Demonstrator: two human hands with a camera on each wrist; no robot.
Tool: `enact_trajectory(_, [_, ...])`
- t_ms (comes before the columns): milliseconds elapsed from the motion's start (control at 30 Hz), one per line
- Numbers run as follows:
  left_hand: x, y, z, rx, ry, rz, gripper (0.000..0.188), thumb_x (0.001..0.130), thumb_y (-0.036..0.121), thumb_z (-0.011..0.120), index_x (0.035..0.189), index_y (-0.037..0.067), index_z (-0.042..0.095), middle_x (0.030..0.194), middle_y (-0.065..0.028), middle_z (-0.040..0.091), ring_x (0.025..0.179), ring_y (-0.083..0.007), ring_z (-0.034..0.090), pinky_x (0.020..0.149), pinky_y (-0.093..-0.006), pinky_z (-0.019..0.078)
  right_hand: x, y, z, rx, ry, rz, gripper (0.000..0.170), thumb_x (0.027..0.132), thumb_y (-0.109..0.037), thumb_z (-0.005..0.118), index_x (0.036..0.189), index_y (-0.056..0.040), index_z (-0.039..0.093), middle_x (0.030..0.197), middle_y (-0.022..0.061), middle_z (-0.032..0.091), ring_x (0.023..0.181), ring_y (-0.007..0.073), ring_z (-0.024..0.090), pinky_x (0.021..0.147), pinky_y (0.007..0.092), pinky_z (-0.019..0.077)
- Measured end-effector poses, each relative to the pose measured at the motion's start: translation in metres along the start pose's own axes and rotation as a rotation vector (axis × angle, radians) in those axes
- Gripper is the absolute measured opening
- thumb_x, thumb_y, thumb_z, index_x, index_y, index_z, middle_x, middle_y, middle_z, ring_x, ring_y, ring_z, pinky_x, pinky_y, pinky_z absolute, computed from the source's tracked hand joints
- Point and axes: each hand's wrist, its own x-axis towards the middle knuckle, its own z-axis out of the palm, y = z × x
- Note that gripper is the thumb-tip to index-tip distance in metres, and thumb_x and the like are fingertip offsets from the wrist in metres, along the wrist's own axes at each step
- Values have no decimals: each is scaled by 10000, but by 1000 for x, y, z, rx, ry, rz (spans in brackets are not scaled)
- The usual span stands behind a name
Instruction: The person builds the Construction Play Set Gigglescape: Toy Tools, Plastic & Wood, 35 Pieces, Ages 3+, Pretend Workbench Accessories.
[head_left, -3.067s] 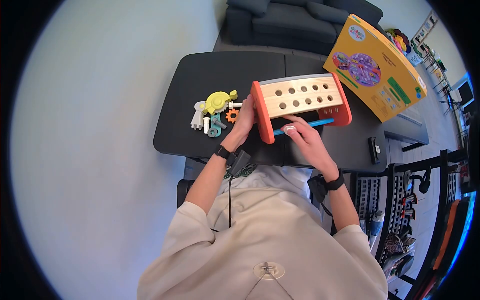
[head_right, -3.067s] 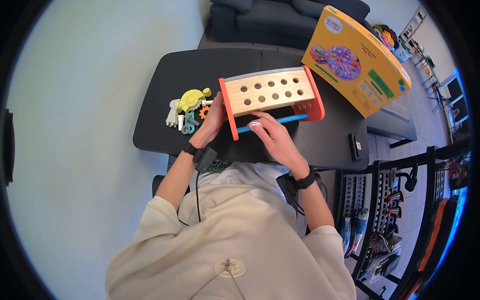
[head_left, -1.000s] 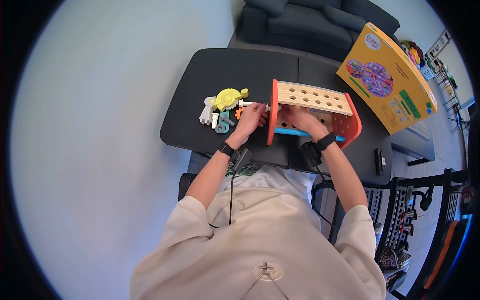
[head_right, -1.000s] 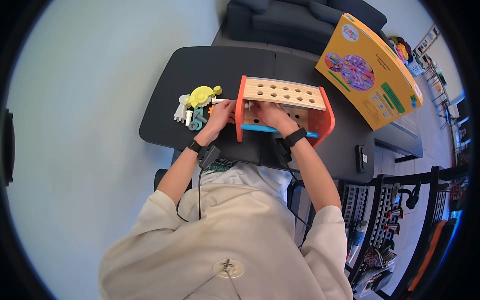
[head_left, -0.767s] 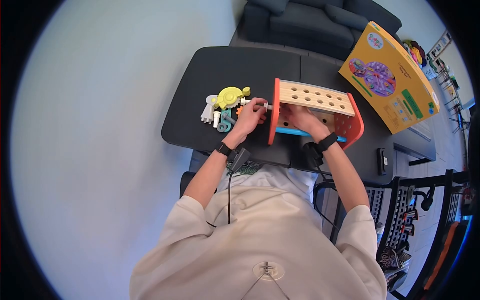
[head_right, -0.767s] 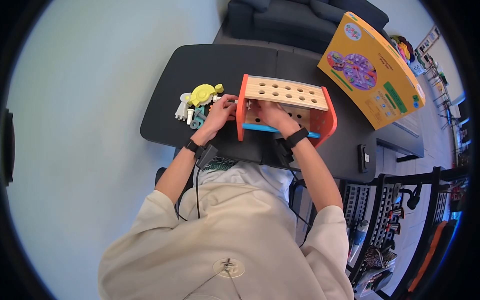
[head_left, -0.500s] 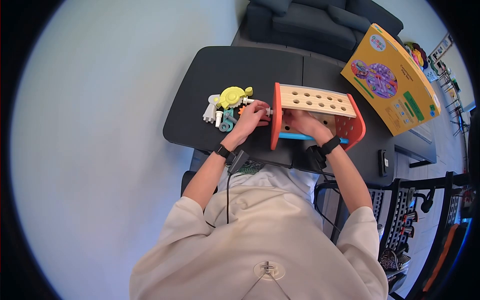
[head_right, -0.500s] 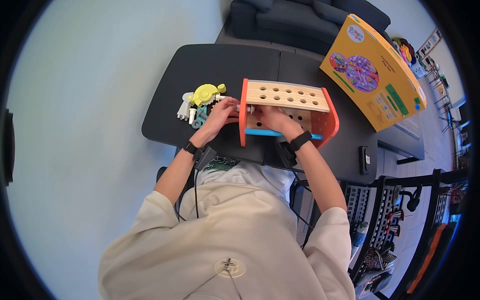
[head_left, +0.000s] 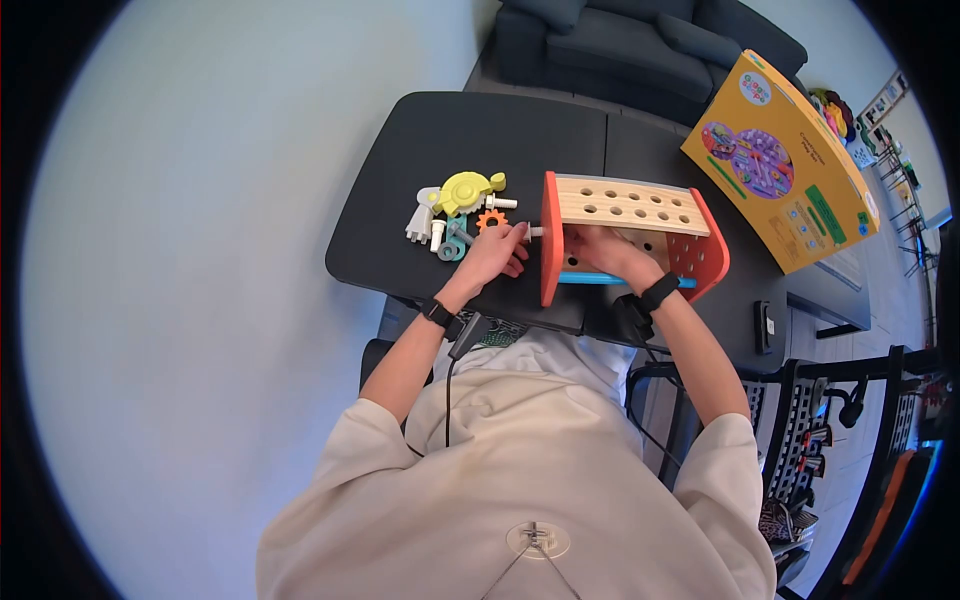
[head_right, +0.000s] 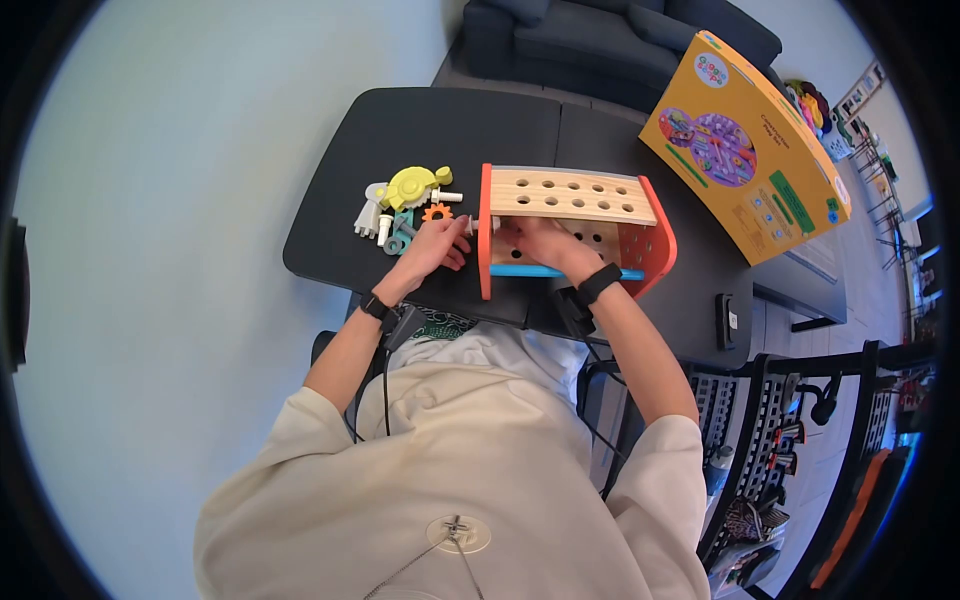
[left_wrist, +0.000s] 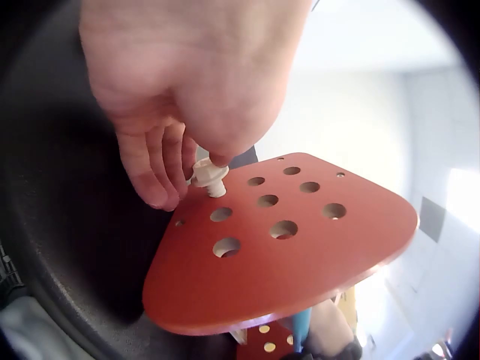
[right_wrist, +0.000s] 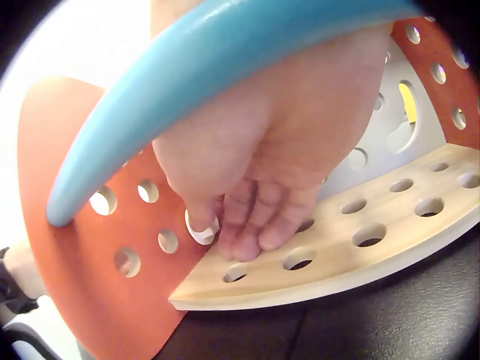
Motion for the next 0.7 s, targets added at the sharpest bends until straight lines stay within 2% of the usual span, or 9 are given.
enact_trajectory(100, [-1,1,-3,16,-11,-35,389,1140,404,537,1164,27,634,1021,-80,691,789,-135,692,698,-284,594,0,2,1,-30,-37,44,260,973,-73,696,1226,-15,677,1041,162,742,962,291,729,870,420,572])
enact_trajectory(200, [-2,-1,-4,37,-35,7,357,1140,359,533,1234,28,628,1059,-86,685,798,-140,693,705,-286,598,1,9,5,-25,-5,-3,272,969,-67,694,1235,-16,670,1043,154,741,950,289,731,868,424,575])
enact_trajectory(267, [-8,-2,0,3,30,231,334,1134,302,528,1323,39,609,1105,-92,674,799,-145,689,713,-283,599,1,5,4,-15,-12,-5,280,972,-68,691,1246,-17,661,1044,147,740,948,285,732,854,431,580])
enact_trajectory(400, [-12,2,-1,-45,44,243,363,1117,281,540,1402,60,578,1150,-102,660,799,-152,683,712,-288,605,2,-4,-1,22,-55,55,281,971,-67,691,1246,-19,654,1059,155,732,957,295,729,834,440,586])
enact_trajectory(467, [-9,2,-3,-56,125,105,384,1127,353,528,1313,31,623,1085,-88,673,770,-144,676,662,-283,585,1,-8,-2,-21,-69,74,273,968,-63,694,1235,-19,655,1065,169,723,948,307,724,813,444,588])
enact_trajectory(500, [-7,3,-5,-57,129,104,384,1127,353,528,1313,31,623,1085,-88,673,770,-144,676,662,-283,585,1,-11,-3,-20,-72,72,273,968,-63,694,1235,-19,655,1065,169,723,948,307,724,813,444,588])
enact_trajectory(567, [-5,6,-6,46,70,-48,473,1122,401,511,1221,-33,671,973,-109,710,695,-158,684,596,-287,569,1,-15,-3,-41,-47,91,263,968,-58,694,1224,-14,653,1057,172,716,924,314,718,802,447,586])
enact_trajectory(700, [1,0,0,93,47,-35,523,1126,440,491,1144,-39,700,888,-82,698,656,-146,669,573,-271,540,2,-14,-3,-128,-36,53,251,972,-62,693,1214,-9,653,1041,168,715,914,314,713,797,448,582])
